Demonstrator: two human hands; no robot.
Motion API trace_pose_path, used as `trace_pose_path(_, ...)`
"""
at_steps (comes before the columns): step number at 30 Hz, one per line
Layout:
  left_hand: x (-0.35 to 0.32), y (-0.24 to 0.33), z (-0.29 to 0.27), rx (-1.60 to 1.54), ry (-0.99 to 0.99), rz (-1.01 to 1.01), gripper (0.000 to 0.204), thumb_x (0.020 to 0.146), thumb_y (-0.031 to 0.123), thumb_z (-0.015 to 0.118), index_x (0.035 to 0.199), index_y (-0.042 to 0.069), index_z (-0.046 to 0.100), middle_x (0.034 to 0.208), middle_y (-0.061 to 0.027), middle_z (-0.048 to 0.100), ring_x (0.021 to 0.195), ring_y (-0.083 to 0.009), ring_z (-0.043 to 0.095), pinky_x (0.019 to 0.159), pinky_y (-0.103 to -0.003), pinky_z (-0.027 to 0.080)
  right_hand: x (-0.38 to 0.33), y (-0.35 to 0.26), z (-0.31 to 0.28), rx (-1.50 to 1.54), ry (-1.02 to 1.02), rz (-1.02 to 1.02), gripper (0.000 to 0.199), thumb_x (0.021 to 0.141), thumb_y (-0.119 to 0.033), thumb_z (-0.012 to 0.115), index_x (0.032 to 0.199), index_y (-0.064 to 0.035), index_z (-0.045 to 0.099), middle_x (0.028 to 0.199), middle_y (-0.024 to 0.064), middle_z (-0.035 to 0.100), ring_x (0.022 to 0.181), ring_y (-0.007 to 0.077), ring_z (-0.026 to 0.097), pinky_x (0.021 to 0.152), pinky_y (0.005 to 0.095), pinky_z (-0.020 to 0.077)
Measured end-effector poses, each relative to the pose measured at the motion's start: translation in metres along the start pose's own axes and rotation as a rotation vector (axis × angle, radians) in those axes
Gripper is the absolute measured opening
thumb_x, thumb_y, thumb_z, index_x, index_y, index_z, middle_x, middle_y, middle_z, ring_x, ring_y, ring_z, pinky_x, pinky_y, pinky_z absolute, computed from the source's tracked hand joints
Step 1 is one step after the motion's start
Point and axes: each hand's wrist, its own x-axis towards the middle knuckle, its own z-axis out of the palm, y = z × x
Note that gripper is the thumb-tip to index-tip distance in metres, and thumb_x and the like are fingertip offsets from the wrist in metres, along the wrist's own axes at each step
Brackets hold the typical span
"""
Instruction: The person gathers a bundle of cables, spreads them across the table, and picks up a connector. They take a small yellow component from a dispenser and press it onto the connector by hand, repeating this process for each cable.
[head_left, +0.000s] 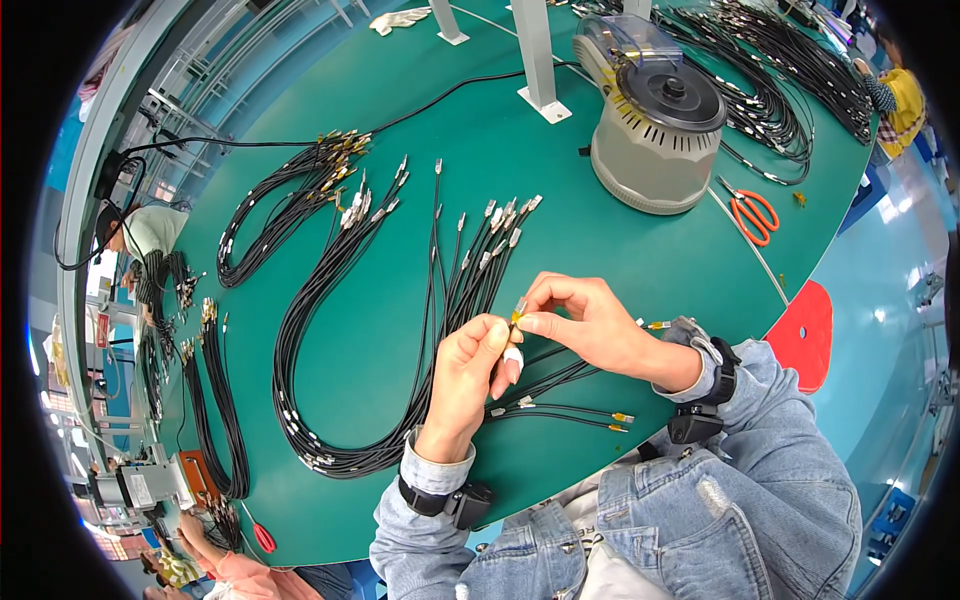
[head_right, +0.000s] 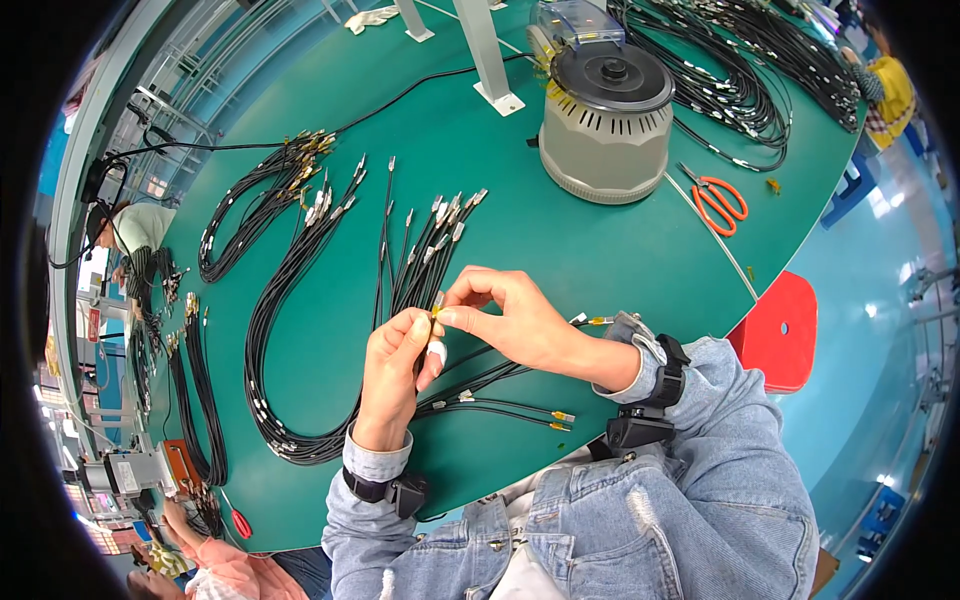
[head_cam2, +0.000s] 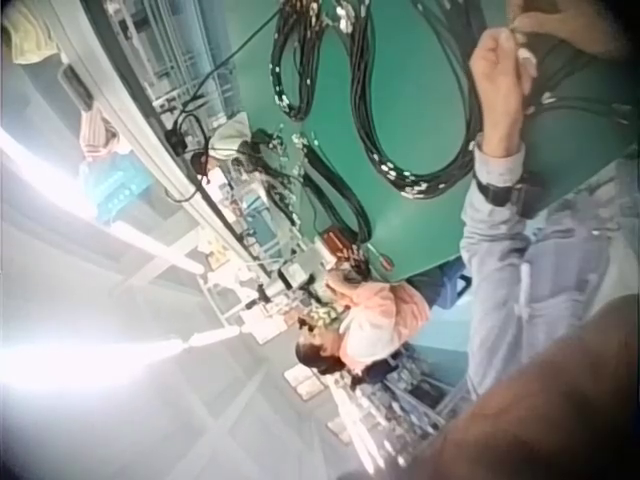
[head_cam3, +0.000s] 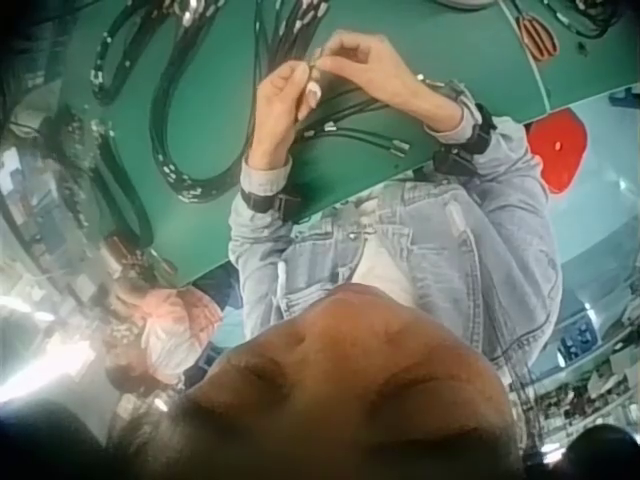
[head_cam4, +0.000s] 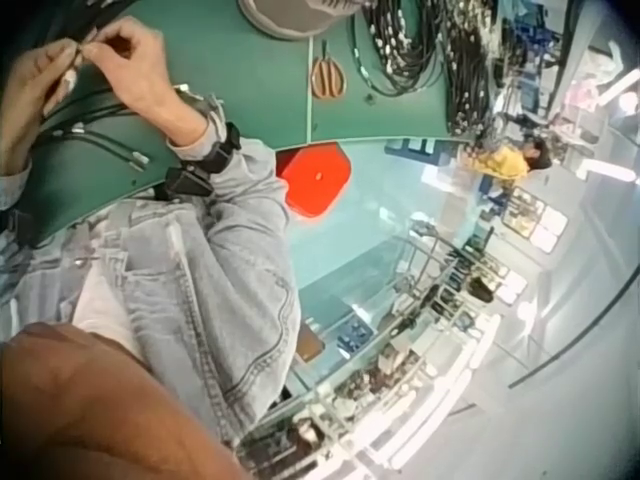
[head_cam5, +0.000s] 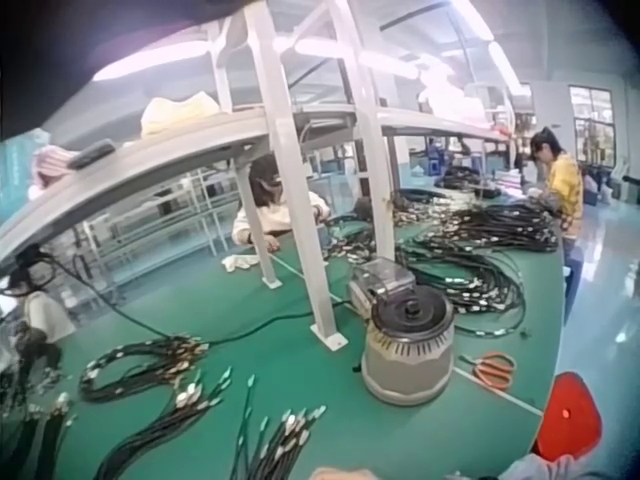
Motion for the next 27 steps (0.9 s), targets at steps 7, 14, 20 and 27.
trace_pose_path(7, 0.003, -0.003, -0.008, -0.077, -0.182, -0.062, 0.027, 0.094, 0.025, 0.047, 0.082, 0.002, 0.055, 0.056, 0.0017, 0.047, 0.040, -0.0026, 0.035, 0.037, -0.016, 0.025, 0.000, 0.003, -0.002, 0.066, -0.046, -0.012, 0.011, 0.084, -0.011, 0.061, 0.085, -0.0007, 0.057, 0.087, 0.0030, 0.054, 0.083, 0.0106, 0.051, 0.076, 0.0262, 0.0423)
trace_pose_path(14, 0.005, -0.006, -0.014, -0.139, -0.332, -0.120, 0.029, 0.094, 0.027, 0.047, 0.081, 0.002, 0.054, 0.058, 0.0020, 0.046, 0.041, -0.0019, 0.033, 0.037, -0.016, 0.023, 0.001, 0.006, -0.002, 0.263, -0.146, -0.039, 0.010, 0.085, -0.010, 0.060, 0.087, -0.0001, 0.058, 0.084, 0.0030, 0.057, 0.078, 0.0102, 0.053, 0.073, 0.0248, 0.0437)
trace_pose_path(20, 0.003, -0.008, -0.020, -0.184, -0.413, -0.140, 0.028, 0.093, 0.027, 0.048, 0.082, 0.002, 0.054, 0.058, 0.0013, 0.048, 0.043, -0.0020, 0.036, 0.039, -0.016, 0.027, 0.002, 0.003, -0.007, 0.177, -0.207, -0.117, 0.013, 0.086, -0.011, 0.058, 0.089, 0.0005, 0.061, 0.079, 0.0017, 0.058, 0.076, 0.0096, 0.054, 0.070, 0.0231, 0.0441)
trace_pose_path(27, 0.006, -0.021, 0.006, 0.393, -0.242, 0.162, 0.014, 0.086, 0.013, 0.057, 0.086, -0.001, 0.057, 0.069, -0.0059, 0.057, 0.053, -0.0104, 0.050, 0.051, -0.022, 0.040, 0.013, -0.021, -0.035, 0.111, 0.373, -0.129, 0.018, 0.089, -0.015, 0.053, 0.088, 0.0012, 0.062, 0.068, -0.0016, 0.049, 0.062, 0.0061, 0.045, 0.056, 0.0199, 0.0363)
